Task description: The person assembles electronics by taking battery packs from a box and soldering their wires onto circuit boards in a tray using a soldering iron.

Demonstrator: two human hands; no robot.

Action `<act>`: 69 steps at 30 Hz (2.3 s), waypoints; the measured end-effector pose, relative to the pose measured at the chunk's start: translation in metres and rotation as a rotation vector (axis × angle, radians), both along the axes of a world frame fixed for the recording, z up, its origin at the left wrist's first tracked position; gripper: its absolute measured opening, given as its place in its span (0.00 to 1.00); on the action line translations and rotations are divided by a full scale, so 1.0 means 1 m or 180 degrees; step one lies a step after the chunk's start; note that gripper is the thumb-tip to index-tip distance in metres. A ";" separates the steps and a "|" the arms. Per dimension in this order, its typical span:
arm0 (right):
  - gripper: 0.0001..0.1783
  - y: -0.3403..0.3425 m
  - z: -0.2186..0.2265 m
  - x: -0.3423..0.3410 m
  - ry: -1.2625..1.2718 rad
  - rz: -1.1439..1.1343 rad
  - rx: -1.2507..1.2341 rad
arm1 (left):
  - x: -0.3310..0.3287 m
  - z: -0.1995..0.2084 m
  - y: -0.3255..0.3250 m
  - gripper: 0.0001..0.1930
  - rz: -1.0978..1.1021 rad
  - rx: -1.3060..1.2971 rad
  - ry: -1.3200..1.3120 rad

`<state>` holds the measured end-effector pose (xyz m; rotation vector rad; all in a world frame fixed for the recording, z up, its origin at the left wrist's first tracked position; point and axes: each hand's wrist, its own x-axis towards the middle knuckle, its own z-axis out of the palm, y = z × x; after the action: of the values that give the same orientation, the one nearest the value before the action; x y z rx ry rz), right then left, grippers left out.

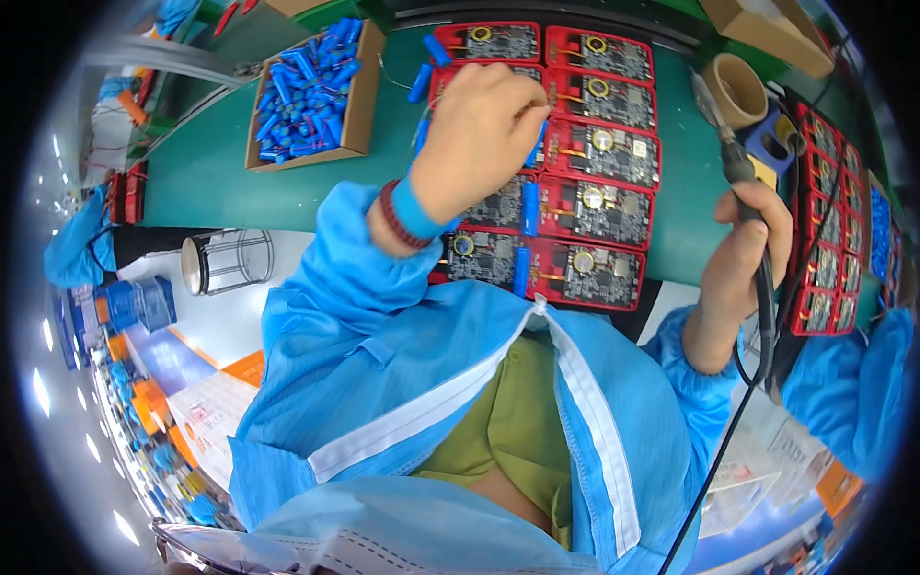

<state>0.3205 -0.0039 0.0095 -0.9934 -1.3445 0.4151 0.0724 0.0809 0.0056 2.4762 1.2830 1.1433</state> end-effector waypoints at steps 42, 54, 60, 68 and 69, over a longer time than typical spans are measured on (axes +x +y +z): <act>0.18 -0.001 0.026 -0.065 -0.0515 0.0745 -0.0580 | -0.072 0.057 -0.029 0.07 -0.0909 -0.2785 -0.2626; 0.16 0.011 0.019 -0.085 -0.0870 0.0628 -0.0154 | -0.015 0.026 -0.040 0.07 -0.0993 -0.2962 -0.2209; 0.16 0.012 0.020 -0.080 -0.0468 0.0843 -0.0357 | 0.009 0.033 -0.055 0.08 -0.1115 -0.2963 -0.1973; 0.15 0.010 0.018 -0.073 -0.0197 0.0796 -0.0422 | 0.011 0.028 -0.053 0.05 -0.1368 -0.3015 -0.1923; 0.15 0.009 0.018 -0.073 -0.0197 0.0797 -0.0425 | 0.012 0.028 -0.054 0.05 -0.1357 -0.3108 -0.2112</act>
<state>0.2475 0.0048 0.0279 -0.9560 -1.5192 0.6747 0.0843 0.0272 0.0337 1.3763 0.7628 0.8100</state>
